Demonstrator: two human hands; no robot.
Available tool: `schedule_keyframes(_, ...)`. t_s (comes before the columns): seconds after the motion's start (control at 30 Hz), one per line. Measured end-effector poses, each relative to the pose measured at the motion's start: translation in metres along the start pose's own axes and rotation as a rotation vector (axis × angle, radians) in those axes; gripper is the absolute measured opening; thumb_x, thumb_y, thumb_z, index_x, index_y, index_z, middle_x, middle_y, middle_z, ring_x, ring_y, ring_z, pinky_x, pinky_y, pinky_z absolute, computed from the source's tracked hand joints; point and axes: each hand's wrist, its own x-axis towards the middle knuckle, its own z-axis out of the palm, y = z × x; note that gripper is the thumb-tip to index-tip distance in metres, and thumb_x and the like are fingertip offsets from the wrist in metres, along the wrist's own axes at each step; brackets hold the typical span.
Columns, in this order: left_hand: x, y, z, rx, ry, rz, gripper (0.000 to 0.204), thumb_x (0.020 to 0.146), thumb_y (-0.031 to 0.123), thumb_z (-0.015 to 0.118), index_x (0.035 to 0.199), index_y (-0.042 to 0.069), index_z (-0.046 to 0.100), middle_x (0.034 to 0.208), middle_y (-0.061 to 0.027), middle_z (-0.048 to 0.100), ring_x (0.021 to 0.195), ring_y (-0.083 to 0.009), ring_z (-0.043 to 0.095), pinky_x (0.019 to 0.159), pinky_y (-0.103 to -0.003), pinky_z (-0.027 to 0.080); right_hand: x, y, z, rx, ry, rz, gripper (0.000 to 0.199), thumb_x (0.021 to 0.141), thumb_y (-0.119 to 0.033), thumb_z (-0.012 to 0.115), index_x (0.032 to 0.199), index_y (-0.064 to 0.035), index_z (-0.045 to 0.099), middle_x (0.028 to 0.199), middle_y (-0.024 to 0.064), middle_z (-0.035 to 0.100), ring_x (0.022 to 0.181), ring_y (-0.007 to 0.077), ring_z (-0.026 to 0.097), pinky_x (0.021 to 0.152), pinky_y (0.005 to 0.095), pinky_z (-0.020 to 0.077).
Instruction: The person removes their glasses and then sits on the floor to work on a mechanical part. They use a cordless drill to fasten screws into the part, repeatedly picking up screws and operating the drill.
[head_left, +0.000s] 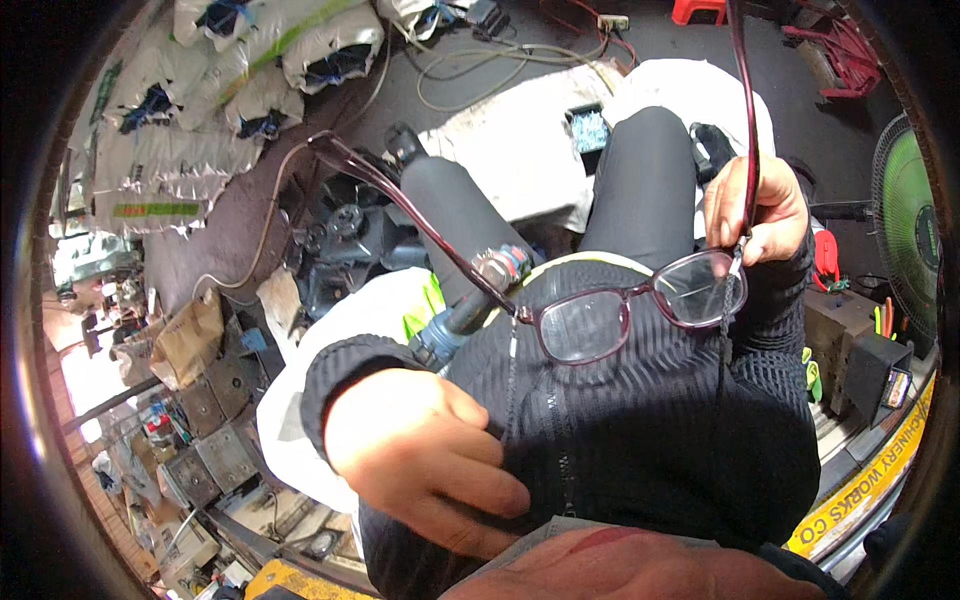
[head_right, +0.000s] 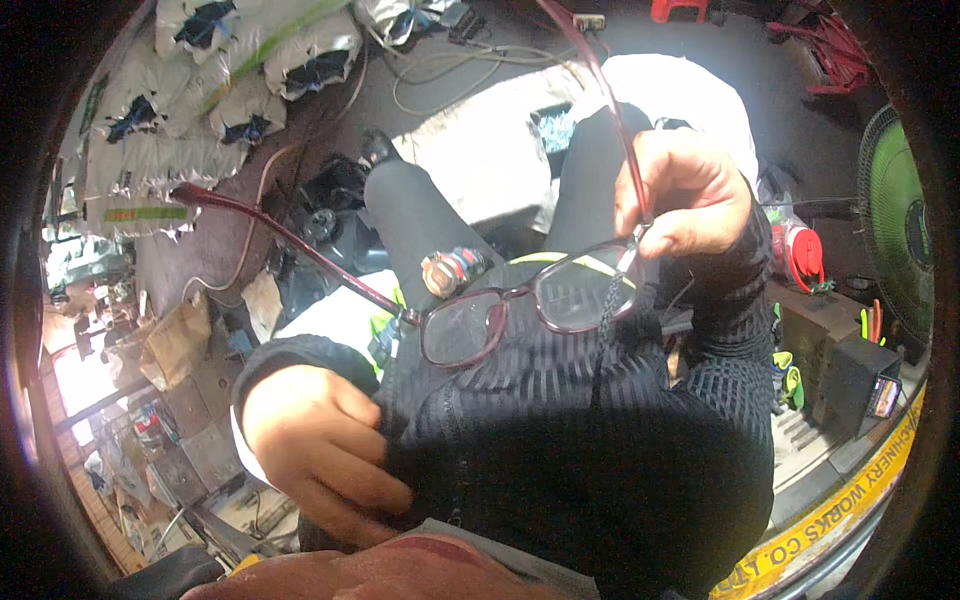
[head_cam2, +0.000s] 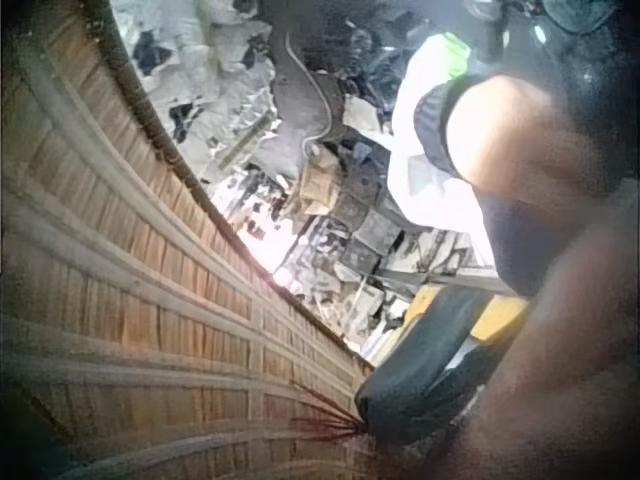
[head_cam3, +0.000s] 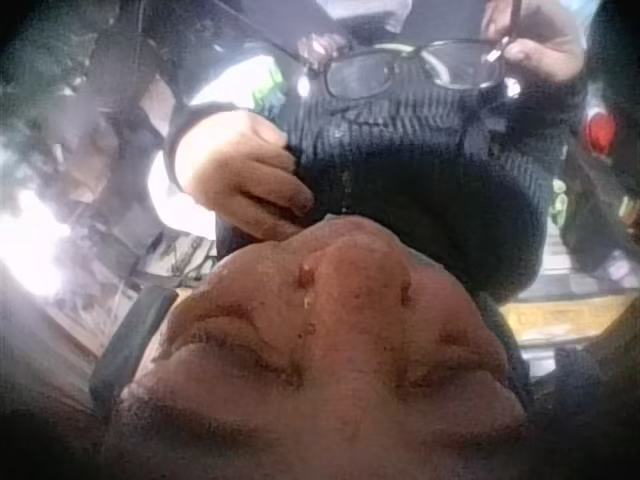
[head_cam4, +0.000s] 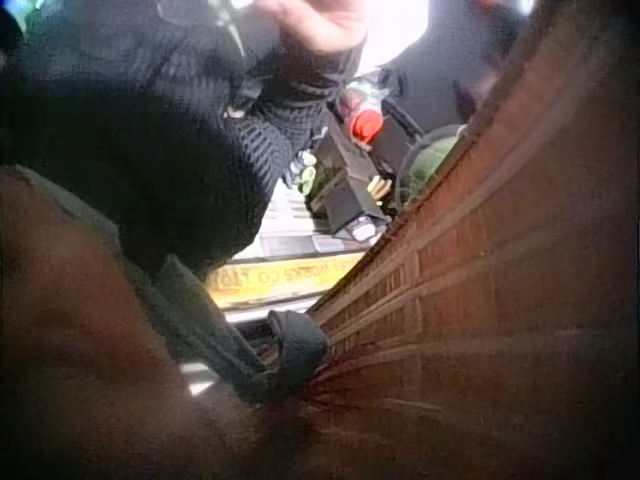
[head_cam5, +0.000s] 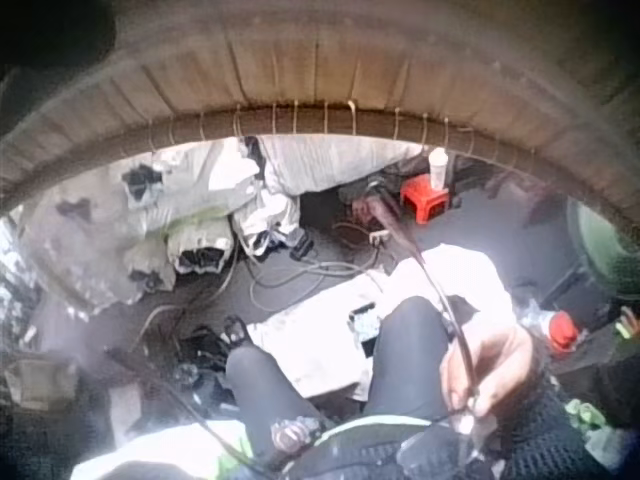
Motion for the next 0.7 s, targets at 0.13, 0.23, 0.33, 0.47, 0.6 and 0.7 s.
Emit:
schedule_keyframes(0.13, -0.012, 0.003, 0.009, 0.12, 0.182, 0.069, 0.019, 0.08, 0.013, 0.046, 0.086, 0.004, 0.062, 0.083, -0.008, 0.059, 0.05, -0.009, 0.043, 0.043, -0.022, 0.029, -0.01, -0.024, 0.006, -0.009, 0.107, 0.001, 0.022, 0.067, -0.009, 0.07, 0.077, 0.0031, 0.054, 0.071, 0.0105, 0.057, 0.061, 0.0184, 0.058, 0.056, 0.0267, 0.0463)
schedule_keyframes(0.23, -0.02, 0.013, 0.001, 0.088, 0.267, 0.155, 0.012, 0.076, 0.013, 0.061, 0.082, 0.003, 0.06, 0.087, -0.0109, 0.059, 0.054, -0.0162, 0.049, 0.048, -0.024, 0.041, -0.009, -0.038, -0.001, -0.07, 0.023, -0.101, 0.021, 0.069, -0.008, 0.067, 0.08, 0.0039, 0.052, 0.071, 0.0122, 0.057, 0.061, 0.0197, 0.059, 0.054, 0.0272, 0.0472)
schedule_keyframes(0.33, -0.01, 0.018, 0.011, 0.177, 0.624, 0.3, 0.009, 0.076, 0.009, 0.061, 0.08, 0.0, 0.059, 0.08, -0.0112, 0.059, 0.054, -0.0165, 0.05, 0.049, -0.025, 0.043, -0.004, -0.048, 0.01, 0.002, 0.168, -0.074, 0.018, 0.072, -0.004, 0.062, 0.085, 0.0029, 0.05, 0.075, 0.0106, 0.056, 0.073, 0.0176, 0.059, 0.053, 0.0249, 0.0477)
schedule_keyframes(0.47, -0.011, 0.012, -0.001, 0.174, 0.169, 0.188, 0.018, 0.082, 0.007, 0.048, 0.092, -0.003, 0.059, 0.085, -0.0183, 0.059, 0.056, -0.0204, 0.053, 0.05, -0.026, 0.044, 0.013, -0.059, 0.019, -0.005, 0.207, -0.024, 0.016, 0.077, 0.001, 0.057, 0.09, -0.0011, 0.05, 0.076, 0.0088, 0.059, 0.063, 0.0151, 0.06, 0.052, 0.0224, 0.0479)
schedule_keyframes(0.6, 0.015, 0.003, 0.007, 0.001, -0.004, 0.226, 0.013, 0.082, 0.008, 0.045, 0.086, -0.001, 0.054, 0.08, -0.0177, 0.059, 0.053, -0.0208, 0.053, 0.044, -0.027, 0.04, 0.029, -0.07, 0.024, -0.058, 0.101, -0.004, 0.011, 0.081, -0.005, 0.057, 0.089, -0.0028, 0.051, 0.075, 0.0083, 0.061, 0.064, 0.0135, 0.061, 0.053, 0.0226, 0.0482)
schedule_keyframes(0.7, 0.01, 0.023, 0.004, 0.085, 0.034, 0.168, 0.014, 0.082, 0.009, 0.046, 0.084, -0.001, 0.055, 0.075, -0.0173, 0.059, 0.053, -0.0228, 0.055, 0.045, -0.027, 0.042, 0.033, -0.083, 0.035, -0.069, 0.101, 0.072, 0.013, 0.081, -0.007, 0.058, 0.09, -0.0021, 0.051, 0.074, 0.0089, 0.061, 0.065, 0.0132, 0.061, 0.053, 0.0222, 0.0482)
